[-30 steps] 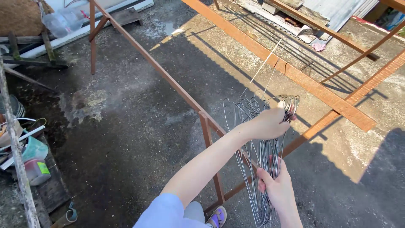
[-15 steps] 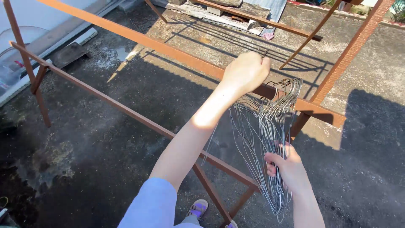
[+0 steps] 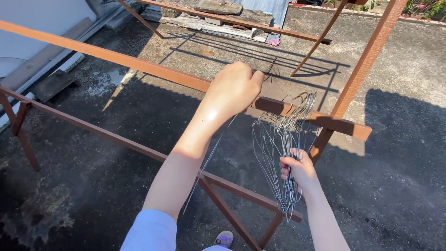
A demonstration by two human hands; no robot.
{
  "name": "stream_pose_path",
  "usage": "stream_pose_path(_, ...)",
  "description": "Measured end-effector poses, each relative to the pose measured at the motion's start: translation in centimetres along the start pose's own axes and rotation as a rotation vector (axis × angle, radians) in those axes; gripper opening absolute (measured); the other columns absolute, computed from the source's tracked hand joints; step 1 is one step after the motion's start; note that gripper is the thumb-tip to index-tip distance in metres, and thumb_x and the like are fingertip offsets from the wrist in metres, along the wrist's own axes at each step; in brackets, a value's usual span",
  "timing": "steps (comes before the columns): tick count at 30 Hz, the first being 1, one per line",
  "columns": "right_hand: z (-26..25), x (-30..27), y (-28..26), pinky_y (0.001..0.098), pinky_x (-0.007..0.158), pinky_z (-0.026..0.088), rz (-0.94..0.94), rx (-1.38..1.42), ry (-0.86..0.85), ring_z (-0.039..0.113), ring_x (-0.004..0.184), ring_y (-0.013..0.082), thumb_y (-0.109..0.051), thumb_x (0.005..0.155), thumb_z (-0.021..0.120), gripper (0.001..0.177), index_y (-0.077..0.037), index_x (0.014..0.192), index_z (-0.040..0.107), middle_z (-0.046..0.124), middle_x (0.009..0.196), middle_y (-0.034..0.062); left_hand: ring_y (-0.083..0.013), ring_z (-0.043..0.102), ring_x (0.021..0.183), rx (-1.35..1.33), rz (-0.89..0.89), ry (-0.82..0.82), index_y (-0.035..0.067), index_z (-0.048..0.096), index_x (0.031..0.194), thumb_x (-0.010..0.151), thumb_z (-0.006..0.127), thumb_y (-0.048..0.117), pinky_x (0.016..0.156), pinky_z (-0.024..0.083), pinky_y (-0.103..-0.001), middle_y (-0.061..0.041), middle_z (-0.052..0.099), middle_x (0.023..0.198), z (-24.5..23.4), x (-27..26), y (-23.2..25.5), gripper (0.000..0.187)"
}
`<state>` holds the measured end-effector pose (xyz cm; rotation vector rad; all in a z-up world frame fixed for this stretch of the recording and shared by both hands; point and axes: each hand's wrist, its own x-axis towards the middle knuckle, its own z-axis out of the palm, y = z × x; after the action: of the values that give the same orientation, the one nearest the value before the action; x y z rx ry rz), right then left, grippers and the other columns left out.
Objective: Hanging a black garment on a wire hanger using clothespins and placing it on a drying rack.
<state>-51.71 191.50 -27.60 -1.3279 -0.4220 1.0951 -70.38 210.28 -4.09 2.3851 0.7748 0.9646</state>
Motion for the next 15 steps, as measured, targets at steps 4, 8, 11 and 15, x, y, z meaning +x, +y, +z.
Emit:
stream_pose_path(4,2.2,-2.2,-2.1,0.0313,0.044,0.048,0.175,-0.182,0.092,0.056,0.052,0.0142,-0.007,0.091,0.067,0.029,-0.007,0.109,0.044,0.058,0.072,0.0073,-0.0437,0.072,0.077,-0.016,-0.12,-0.059,-0.006,0.069,0.069,0.093,0.051,0.029,0.085,0.055,-0.05,-0.025,0.067,0.065,-1.1,-0.4,2.5,0.046)
stream_pose_path(8,1.7,-1.9,-1.1,0.0326,0.045,0.055,0.267,-0.12,0.108,0.058,0.05,0.0143,-0.014,0.09,0.068,0.033,-0.011,0.115,0.046,0.059,0.07,0.0062,-0.0355,0.077,0.063,-0.085,-0.203,-0.185,-0.005,0.069,0.066,0.095,0.047,0.029,0.081,0.059,-0.043,-0.02,0.067,0.055,-0.3,-0.6,2.5,0.049)
stream_pose_path(11,0.4,-0.3,1.1,0.0318,0.045,0.055,0.238,-0.071,0.068,0.059,0.05,0.0138,-0.014,0.09,0.07,0.032,-0.01,0.112,0.048,0.06,0.07,0.0057,-0.0347,0.073,0.064,-0.018,-0.094,-0.118,-0.005,0.071,0.067,0.095,0.05,0.027,0.08,0.057,-0.045,-0.019,0.066,0.052,1.0,-0.9,0.9,0.047)
stream_pose_path(15,0.0,0.0,1.5,0.0305,0.045,0.054,0.228,-0.082,0.046,0.059,0.05,0.0133,-0.013,0.09,0.071,0.028,-0.009,0.108,0.049,0.06,0.07,0.0051,-0.0324,0.074,0.063,0.036,-0.126,-0.16,-0.005,0.071,0.064,0.096,0.048,0.026,0.08,0.058,-0.043,-0.018,0.065,0.05,-3.7,-3.8,3.6,0.05)
